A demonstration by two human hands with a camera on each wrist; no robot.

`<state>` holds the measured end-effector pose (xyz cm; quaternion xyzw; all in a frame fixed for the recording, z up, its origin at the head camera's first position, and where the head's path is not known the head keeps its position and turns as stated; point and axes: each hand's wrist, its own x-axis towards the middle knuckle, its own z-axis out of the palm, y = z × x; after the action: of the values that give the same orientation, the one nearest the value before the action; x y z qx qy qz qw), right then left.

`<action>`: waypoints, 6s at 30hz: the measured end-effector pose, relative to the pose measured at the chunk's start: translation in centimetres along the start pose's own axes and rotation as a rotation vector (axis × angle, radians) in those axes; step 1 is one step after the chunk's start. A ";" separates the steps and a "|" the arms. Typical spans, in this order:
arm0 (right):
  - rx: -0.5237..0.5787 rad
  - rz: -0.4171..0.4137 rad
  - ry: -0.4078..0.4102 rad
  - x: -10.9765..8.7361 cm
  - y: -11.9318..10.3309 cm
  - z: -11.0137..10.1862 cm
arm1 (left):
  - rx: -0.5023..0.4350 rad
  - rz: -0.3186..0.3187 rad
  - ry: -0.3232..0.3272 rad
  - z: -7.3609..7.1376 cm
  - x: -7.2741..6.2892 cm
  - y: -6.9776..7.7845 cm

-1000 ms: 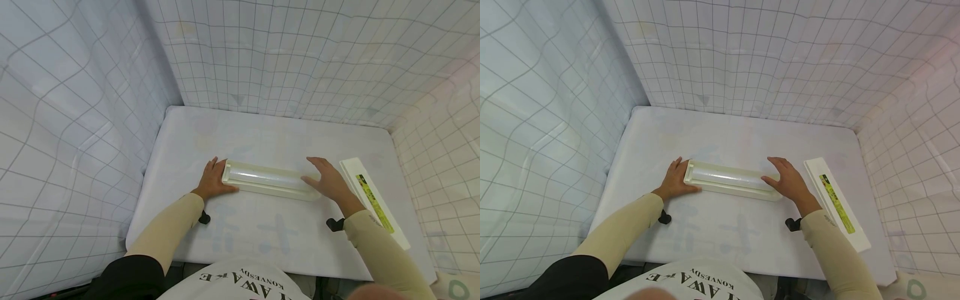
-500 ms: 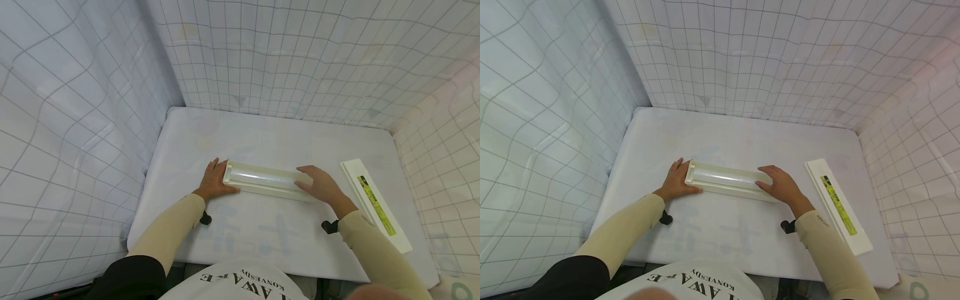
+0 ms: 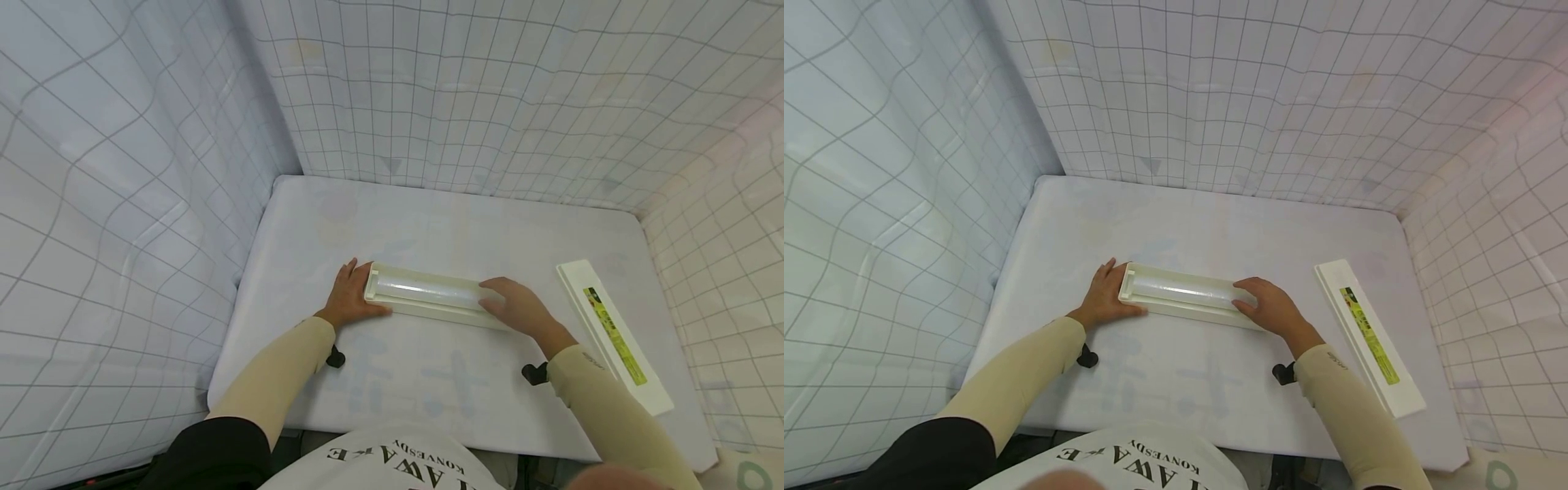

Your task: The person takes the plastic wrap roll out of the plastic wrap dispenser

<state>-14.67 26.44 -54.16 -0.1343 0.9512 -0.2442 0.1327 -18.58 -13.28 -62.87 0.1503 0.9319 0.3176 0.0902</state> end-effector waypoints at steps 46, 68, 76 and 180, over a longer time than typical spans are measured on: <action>-0.125 -0.072 -0.072 2.3 0.3 2.6 | -0.003 0.004 0.009 0.3 0.0 -0.2; -0.096 -0.016 -0.111 3.1 -0.4 2.6 | -0.019 0.013 0.017 0.1 0.1 -0.3; -0.075 -0.004 -0.132 3.2 -0.2 2.7 | -0.012 0.002 0.010 0.1 0.2 -0.4; 0.178 0.301 0.005 1.8 3.3 -5.4 | 0.018 -0.004 0.015 0.5 0.3 -0.3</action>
<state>-18.73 30.99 -51.59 0.0223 0.9355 -0.3049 0.1769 -18.80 -13.11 -63.45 0.1467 0.9357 0.3101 0.0824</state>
